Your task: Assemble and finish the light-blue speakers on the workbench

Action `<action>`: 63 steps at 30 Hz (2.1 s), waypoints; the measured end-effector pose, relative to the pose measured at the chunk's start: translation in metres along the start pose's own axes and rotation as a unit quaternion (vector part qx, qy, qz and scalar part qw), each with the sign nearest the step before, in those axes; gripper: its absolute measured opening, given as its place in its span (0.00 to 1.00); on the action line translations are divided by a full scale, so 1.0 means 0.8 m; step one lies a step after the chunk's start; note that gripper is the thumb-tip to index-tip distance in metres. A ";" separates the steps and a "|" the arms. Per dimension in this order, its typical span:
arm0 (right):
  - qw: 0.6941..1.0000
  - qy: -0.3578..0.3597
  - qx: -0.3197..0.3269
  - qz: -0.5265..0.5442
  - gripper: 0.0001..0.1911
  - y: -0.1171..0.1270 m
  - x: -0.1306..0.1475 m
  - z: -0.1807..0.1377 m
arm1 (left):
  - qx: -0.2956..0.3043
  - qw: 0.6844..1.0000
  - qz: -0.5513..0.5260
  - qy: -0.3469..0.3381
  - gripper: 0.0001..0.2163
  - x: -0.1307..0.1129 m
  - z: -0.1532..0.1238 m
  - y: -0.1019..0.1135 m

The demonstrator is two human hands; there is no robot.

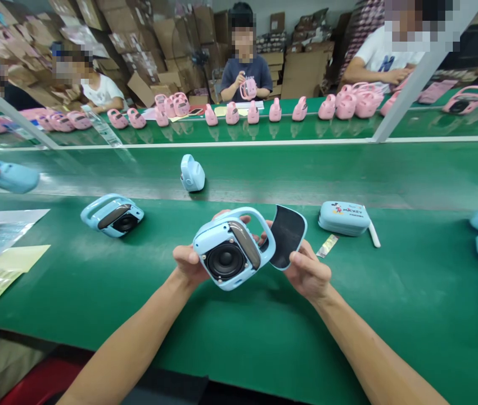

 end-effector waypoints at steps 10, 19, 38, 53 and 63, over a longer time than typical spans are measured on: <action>0.996 -0.049 -0.077 0.016 0.26 0.064 -0.029 0.032 | -0.207 0.853 0.461 -0.129 0.51 -0.075 -0.009 0.067; 0.996 -0.076 -0.050 -0.011 0.24 0.056 -0.034 0.026 | -0.286 0.430 0.804 -0.294 0.41 -0.179 -0.198 0.124; 0.991 -0.094 -0.084 -0.053 0.23 0.069 -0.041 0.012 | -0.483 0.639 0.576 -0.159 0.37 -0.163 -0.336 0.180; 0.990 -0.096 -0.079 -0.062 0.26 0.077 -0.043 0.013 | -0.506 0.698 0.505 -0.046 0.34 -0.280 -0.321 0.211; 0.995 -0.089 -0.041 -0.023 0.22 0.065 -0.045 0.022 | -0.460 0.710 0.532 -0.013 0.25 -0.336 -0.180 0.217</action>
Point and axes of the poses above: each hand's wrist, its own z-axis towards the middle knuckle, its own y-axis out of the back of the hand, x = y × z, the point moved 7 cm from there along z, towards the middle knuckle
